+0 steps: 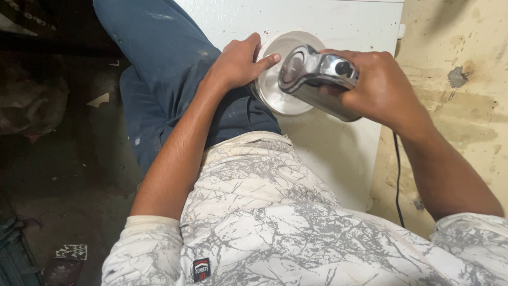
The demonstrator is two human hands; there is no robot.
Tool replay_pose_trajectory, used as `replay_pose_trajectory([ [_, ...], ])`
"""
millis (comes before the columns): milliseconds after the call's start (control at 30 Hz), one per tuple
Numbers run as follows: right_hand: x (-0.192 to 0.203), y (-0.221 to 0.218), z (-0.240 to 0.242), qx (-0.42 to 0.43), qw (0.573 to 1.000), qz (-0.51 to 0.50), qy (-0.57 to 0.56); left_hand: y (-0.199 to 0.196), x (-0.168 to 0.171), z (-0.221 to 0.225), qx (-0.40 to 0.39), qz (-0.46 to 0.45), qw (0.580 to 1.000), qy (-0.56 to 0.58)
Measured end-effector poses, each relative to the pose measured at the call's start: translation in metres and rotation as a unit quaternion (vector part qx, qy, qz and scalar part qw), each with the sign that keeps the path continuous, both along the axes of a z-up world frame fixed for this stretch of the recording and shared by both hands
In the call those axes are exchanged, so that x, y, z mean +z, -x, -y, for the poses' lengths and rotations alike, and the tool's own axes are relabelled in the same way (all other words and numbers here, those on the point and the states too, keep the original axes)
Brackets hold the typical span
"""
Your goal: The person mixes white liquid in a bucket using an electric handheld mixer.
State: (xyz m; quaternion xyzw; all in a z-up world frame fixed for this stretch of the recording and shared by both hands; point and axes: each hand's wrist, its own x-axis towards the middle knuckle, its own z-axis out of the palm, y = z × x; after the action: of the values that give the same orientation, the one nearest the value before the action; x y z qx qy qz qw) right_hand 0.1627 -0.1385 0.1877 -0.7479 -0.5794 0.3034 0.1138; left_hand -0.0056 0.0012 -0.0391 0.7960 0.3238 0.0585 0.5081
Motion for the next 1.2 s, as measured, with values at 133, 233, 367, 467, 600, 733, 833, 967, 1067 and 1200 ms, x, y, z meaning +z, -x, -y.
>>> replay_pose_trajectory([
  [133, 0.011, -0.003, 0.004, -0.021, 0.999, -0.013, 0.037, 0.002, 0.002, 0.001, 0.006, -0.011, 1.000, 0.014],
  [233, 0.010, -0.004, 0.009, -0.028, 0.995, 0.082, 0.052, 0.001, 0.002, 0.001, -0.003, 0.000, 1.000, 0.006],
  [367, -0.003, -0.011, 0.012, 0.014, 0.981, 0.191, -0.016, 0.002, 0.003, 0.000, -0.003, 0.001, 1.000, 0.001],
  [467, -0.010, -0.013, 0.014, -0.004, 0.987, 0.156, -0.051, 0.002, 0.006, 0.001, -0.005, 0.000, 1.000, -0.001],
  [600, -0.016, -0.013, 0.015, 0.014, 0.987, 0.153, -0.045, 0.003, 0.011, 0.001, -0.003, -0.003, 1.000, -0.003],
  [733, -0.019, -0.013, 0.018, 0.043, 0.980, 0.184, -0.063, 0.002, 0.015, 0.002, 0.002, -0.024, 1.000, 0.011],
  [833, -0.021, -0.013, 0.021, 0.039, 0.978, 0.196, -0.065, 0.002, 0.015, 0.003, 0.002, -0.024, 1.000, 0.014],
  [967, -0.024, -0.014, 0.023, 0.027, 0.980, 0.190, -0.057, 0.001, 0.015, 0.003, 0.002, -0.028, 1.000, 0.009],
  [1067, -0.026, -0.014, 0.024, 0.014, 0.981, 0.178, -0.072, 0.001, 0.015, 0.004, 0.004, -0.021, 1.000, 0.005],
  [1200, -0.024, -0.011, 0.023, -0.016, 0.982, 0.172, -0.082, 0.000, 0.016, 0.004, 0.003, -0.035, 0.999, 0.009],
])
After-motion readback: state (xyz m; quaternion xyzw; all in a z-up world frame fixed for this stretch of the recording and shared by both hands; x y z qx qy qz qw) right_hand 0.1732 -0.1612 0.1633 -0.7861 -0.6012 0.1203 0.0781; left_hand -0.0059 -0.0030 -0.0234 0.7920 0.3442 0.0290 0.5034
